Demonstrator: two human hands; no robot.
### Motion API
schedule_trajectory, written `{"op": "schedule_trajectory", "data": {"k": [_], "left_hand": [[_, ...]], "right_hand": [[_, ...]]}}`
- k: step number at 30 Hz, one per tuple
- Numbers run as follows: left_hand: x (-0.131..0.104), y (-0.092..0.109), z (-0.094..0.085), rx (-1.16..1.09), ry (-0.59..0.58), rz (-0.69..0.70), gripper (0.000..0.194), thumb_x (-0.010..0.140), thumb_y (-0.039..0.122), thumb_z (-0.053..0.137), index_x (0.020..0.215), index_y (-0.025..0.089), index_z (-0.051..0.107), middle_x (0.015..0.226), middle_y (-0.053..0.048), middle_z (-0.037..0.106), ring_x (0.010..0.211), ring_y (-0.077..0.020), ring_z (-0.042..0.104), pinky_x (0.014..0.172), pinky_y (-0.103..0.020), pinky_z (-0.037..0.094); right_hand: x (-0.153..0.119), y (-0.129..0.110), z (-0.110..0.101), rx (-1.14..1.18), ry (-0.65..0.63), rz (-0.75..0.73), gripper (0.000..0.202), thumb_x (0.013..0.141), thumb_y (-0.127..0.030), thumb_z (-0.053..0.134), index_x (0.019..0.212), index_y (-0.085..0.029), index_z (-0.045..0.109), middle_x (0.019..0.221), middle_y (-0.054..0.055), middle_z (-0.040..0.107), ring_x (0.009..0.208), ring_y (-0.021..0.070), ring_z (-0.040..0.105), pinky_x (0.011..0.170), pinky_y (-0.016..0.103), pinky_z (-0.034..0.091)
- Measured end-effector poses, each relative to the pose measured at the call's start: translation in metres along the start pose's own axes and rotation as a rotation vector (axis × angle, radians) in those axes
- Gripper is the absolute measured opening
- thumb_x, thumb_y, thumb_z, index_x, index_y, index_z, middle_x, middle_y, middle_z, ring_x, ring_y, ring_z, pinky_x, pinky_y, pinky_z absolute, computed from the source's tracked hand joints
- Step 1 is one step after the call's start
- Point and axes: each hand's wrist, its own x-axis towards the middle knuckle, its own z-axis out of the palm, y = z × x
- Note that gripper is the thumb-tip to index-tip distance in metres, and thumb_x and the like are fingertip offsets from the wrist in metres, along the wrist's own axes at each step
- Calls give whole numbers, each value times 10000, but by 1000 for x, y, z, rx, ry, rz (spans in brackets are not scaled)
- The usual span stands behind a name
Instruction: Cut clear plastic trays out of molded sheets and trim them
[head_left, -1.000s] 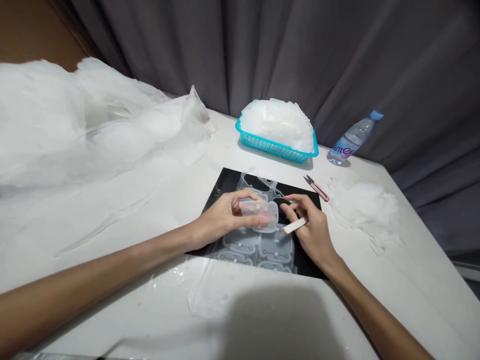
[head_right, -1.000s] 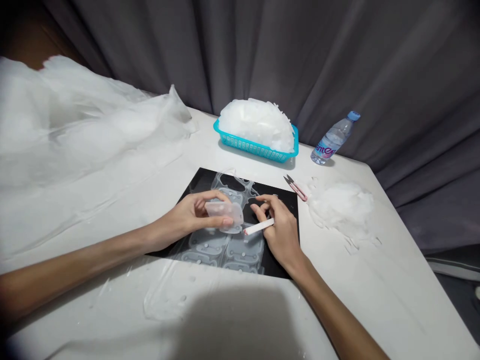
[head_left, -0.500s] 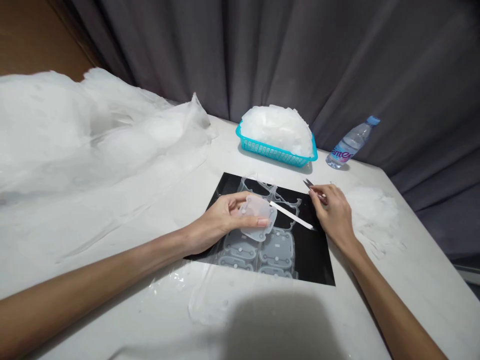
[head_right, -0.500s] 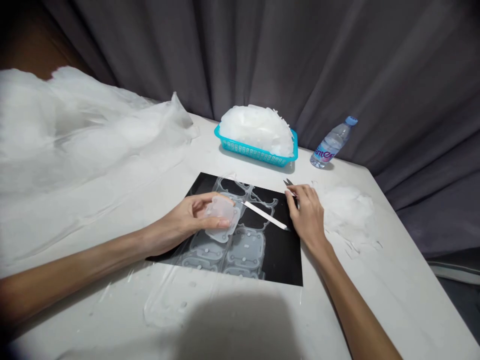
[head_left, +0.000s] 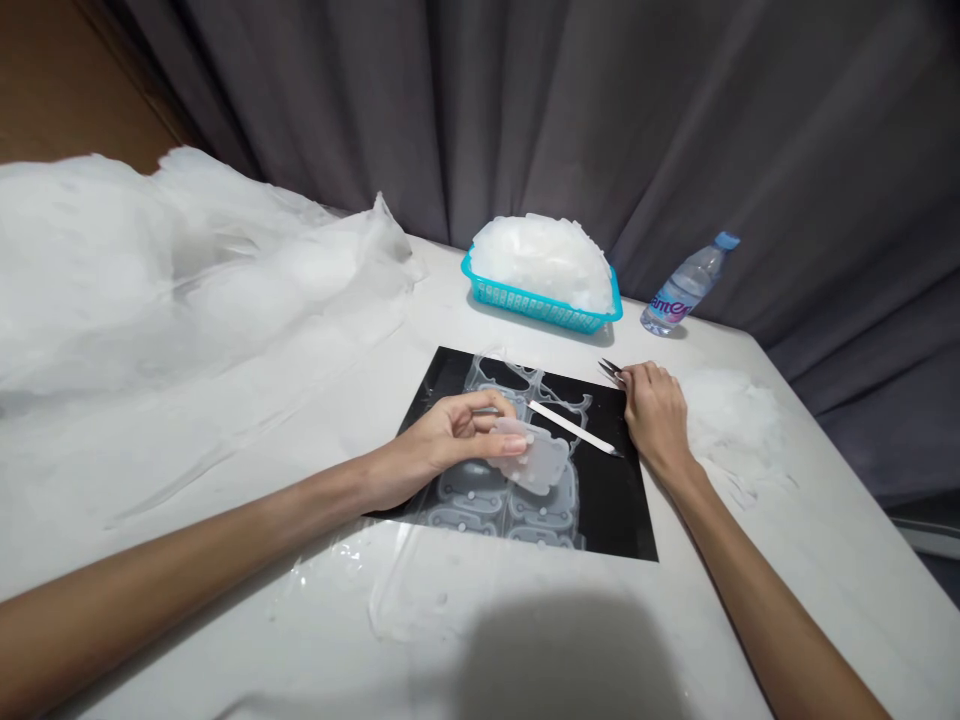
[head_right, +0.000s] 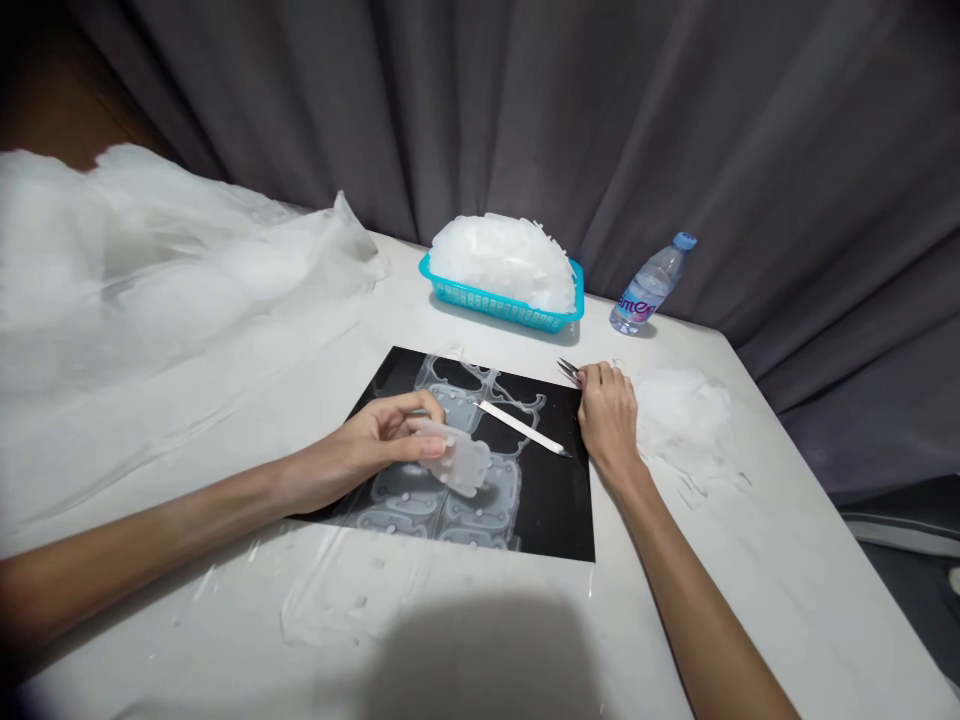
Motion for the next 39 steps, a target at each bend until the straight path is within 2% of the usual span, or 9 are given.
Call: {"op": "schedule_trajectory", "data": {"k": [3,5,10,14,17,22,26,32,39], "left_hand": [[1,-2,-1,21,-18,-30,167,905,253,804,947,153,676,864,-31,781,754,-107,723,712,-202,554],[2,-3,-2,64,-13,-43,201,902,271,805,1029,156,700,867,-26,776,753,-109,722,710,-207,553],[2,-9,-4,254,61,12,222,832,274,870,989,159,764,809,7,737,752,-90,686,705,-178,513],[0,-14,-5,330,80,85,175,858,307,846,935,171,767,870,-1,732,802,-109,678,736,-205,514],[-2,-14,-3,400,90,119,165,877,316,824,936,175,761,937,-15,743,890,-141,689,815,-245,518],[-5,-11,1,543,74,109,216,879,353,808,1010,189,757,1028,-32,763,994,-196,699,901,-311,510],[-4,-11,-1,584,81,45,263,895,394,777,1037,174,761,1020,-55,772,963,-225,704,853,-336,523],[-2,-13,-2,590,119,8,290,885,422,781,988,151,791,957,-74,795,898,-232,713,790,-317,522],[-4,-13,3,624,139,76,216,905,387,776,962,186,829,952,-44,817,917,-221,724,810,-291,519]], "right_hand": [[-3,-11,-7,81,42,55,305,1085,-279,298,998,-187,575,930,122,658,857,265,597,811,396,451],[-10,-23,-15,267,24,131,314,1104,-332,283,996,-201,547,876,74,650,775,223,606,754,354,463],[-31,-60,-35,758,-282,256,340,1054,-490,484,965,-201,642,860,31,662,792,196,627,734,306,474],[-36,-76,-52,961,-441,250,306,978,-478,659,1096,-207,735,991,40,708,909,200,650,774,293,487],[-36,-77,-60,974,-474,210,309,979,-454,673,1174,-236,774,1035,49,716,906,197,639,731,295,479],[-35,-71,-64,944,-513,146,347,998,-443,652,1268,-256,769,939,56,707,903,212,638,709,313,476],[-36,-71,-65,956,-559,116,351,1005,-445,644,1280,-262,764,925,56,711,884,208,635,723,321,480],[-36,-75,-67,947,-571,97,277,1029,-414,610,1022,-249,832,985,64,755,926,220,670,767,333,496],[-37,-76,-68,910,-597,34,267,1046,-365,594,1217,-295,787,1060,44,755,961,193,677,853,317,514]]}}
